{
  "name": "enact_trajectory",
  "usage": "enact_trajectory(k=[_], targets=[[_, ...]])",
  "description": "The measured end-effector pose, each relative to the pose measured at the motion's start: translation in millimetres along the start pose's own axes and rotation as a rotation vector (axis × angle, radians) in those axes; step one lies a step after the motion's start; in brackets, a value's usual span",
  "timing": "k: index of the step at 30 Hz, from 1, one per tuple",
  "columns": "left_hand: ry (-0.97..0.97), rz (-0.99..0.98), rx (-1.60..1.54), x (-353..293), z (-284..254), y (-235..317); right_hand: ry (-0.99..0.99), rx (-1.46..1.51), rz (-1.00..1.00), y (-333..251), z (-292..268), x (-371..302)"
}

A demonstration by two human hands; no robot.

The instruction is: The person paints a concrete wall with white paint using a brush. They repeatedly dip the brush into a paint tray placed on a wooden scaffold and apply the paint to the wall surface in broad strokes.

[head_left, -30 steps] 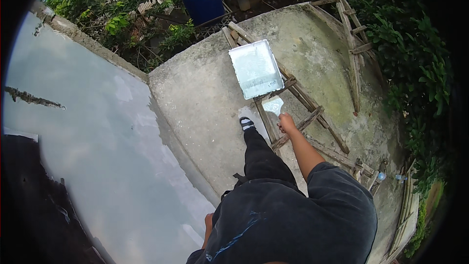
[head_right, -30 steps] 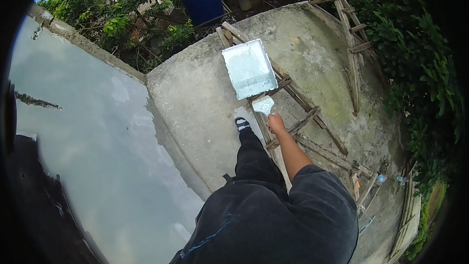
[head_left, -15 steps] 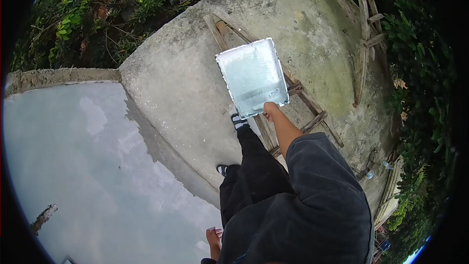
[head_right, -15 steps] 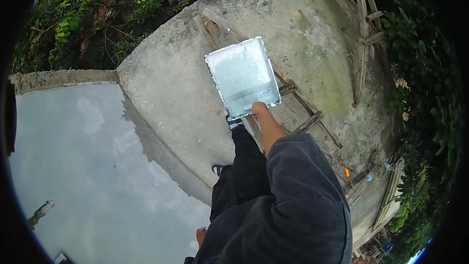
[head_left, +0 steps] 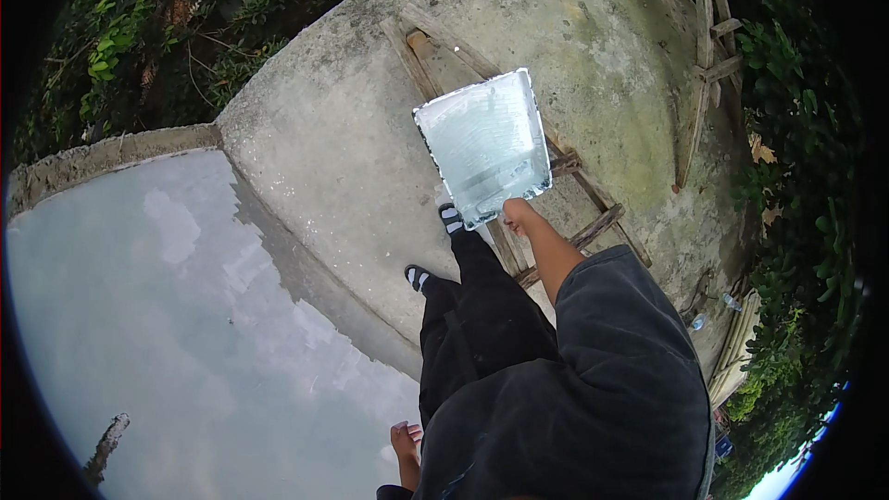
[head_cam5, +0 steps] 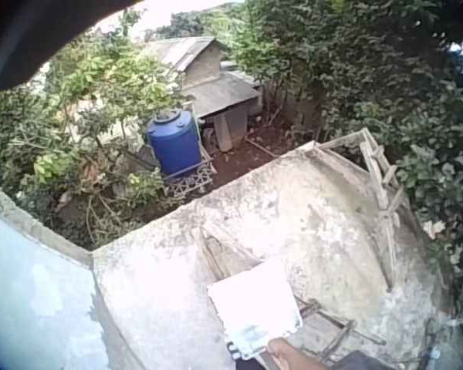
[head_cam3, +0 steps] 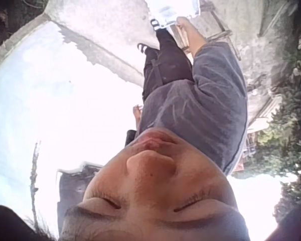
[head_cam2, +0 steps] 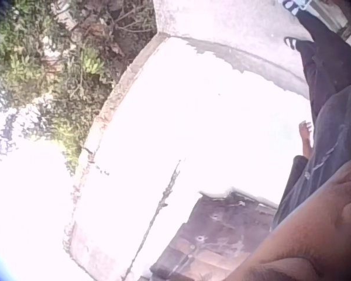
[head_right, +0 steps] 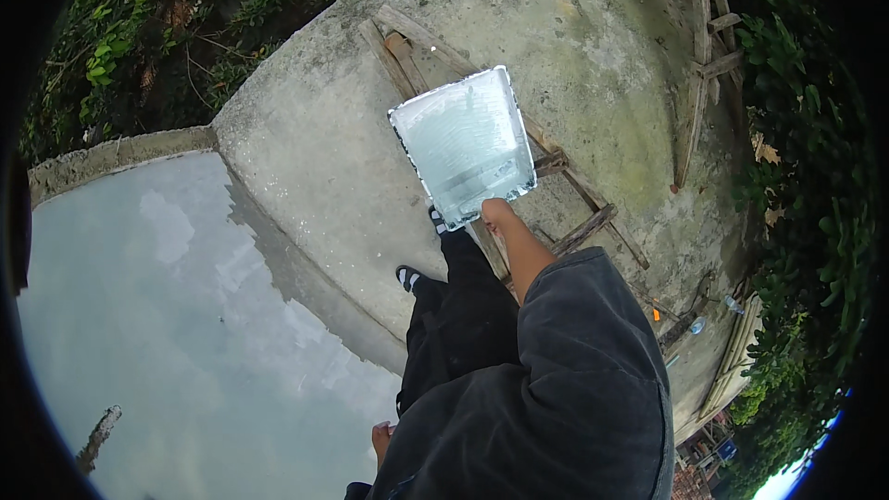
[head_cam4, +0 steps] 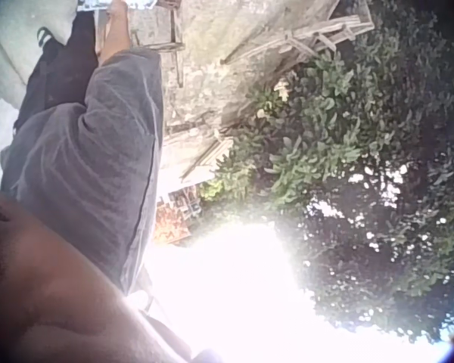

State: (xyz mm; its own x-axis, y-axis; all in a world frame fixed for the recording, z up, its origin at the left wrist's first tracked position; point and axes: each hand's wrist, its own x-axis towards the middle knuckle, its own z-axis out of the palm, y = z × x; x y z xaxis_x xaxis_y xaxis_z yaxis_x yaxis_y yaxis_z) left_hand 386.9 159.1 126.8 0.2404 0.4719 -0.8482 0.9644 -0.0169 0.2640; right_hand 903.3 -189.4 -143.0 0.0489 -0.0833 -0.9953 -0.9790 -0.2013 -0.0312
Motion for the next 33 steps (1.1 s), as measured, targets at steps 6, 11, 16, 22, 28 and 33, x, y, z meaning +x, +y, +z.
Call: enact_trajectory(k=[6, 11, 16, 22, 28, 33], targets=[[0.032, -0.169, -0.106, 11, -9, 30, 0.291, 0.154, -0.150, 19, -37, 39], [0.077, -0.325, -0.177, 14, -6, 60, 0.083, 0.050, -0.116, 12, -15, -6], [0.064, -0.335, -0.150, 8, -8, 69, 0.060, 0.171, -0.059, 17, -50, 13], [0.060, -0.301, -0.110, 12, -18, 67, 0.207, 0.098, -0.161, 18, -47, 12], [0.076, -0.336, -0.099, 17, -19, 73, 0.069, 0.149, -0.096, 26, -32, 6], [0.074, -0.366, -0.094, 22, -24, 72, 0.261, 0.347, -0.100, 29, -64, 31]])
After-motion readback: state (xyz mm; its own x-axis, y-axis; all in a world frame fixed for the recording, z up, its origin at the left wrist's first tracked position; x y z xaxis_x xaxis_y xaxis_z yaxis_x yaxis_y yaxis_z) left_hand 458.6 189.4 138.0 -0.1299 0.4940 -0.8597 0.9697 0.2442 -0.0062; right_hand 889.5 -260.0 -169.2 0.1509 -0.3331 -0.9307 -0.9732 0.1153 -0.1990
